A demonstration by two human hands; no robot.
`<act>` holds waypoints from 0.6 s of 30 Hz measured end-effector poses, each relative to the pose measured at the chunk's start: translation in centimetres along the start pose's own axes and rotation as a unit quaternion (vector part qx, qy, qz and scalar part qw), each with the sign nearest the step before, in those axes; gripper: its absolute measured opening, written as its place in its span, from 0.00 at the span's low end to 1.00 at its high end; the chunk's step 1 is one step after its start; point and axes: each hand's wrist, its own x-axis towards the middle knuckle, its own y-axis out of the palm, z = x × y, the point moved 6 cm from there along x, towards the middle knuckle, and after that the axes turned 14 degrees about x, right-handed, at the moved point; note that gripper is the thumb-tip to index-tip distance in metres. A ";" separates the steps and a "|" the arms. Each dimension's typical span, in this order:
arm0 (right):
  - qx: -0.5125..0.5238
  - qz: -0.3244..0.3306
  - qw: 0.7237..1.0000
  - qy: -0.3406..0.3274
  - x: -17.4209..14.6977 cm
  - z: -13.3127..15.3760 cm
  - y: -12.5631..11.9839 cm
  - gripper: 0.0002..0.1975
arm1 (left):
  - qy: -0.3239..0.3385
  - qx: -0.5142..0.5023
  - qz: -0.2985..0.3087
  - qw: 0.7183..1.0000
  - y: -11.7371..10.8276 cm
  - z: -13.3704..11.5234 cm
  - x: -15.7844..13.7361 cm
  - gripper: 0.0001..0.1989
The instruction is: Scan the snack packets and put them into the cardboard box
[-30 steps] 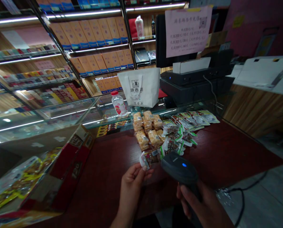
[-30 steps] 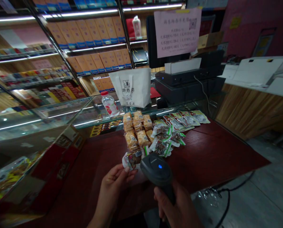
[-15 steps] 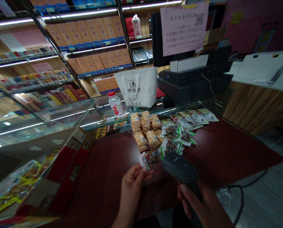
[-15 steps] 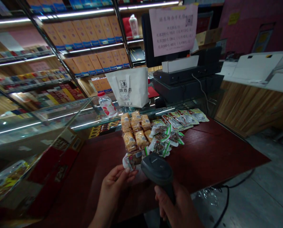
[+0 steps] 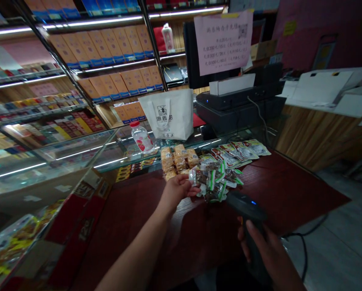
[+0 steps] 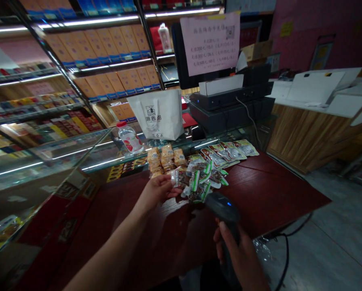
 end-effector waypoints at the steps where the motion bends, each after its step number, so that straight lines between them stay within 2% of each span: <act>1: -0.003 -0.003 1.000 0.001 0.0 -0.1 -0.2 0.28 | -0.010 0.035 0.013 0.999 0.3 -0.6 0.9 0.04; 4: -0.008 -0.008 1.000 0.013 0.0 -0.7 -0.4 0.30 | -0.023 0.105 0.023 0.994 0.8 -1.6 3.0 0.06; 8: 0.000 -0.002 1.000 0.012 0.2 -1.3 -0.2 0.30 | 0.003 0.179 -0.018 0.984 0.3 -1.8 4.2 0.08; 12: -0.001 -0.009 1.000 0.018 0.3 -1.3 -0.2 0.33 | 0.056 0.240 -0.061 0.967 -0.1 -2.1 4.2 0.11; 18: -0.023 -0.035 0.999 0.027 0.0 -1.0 -0.2 0.34 | 0.105 0.251 -0.106 0.956 -1.0 -1.1 2.5 0.17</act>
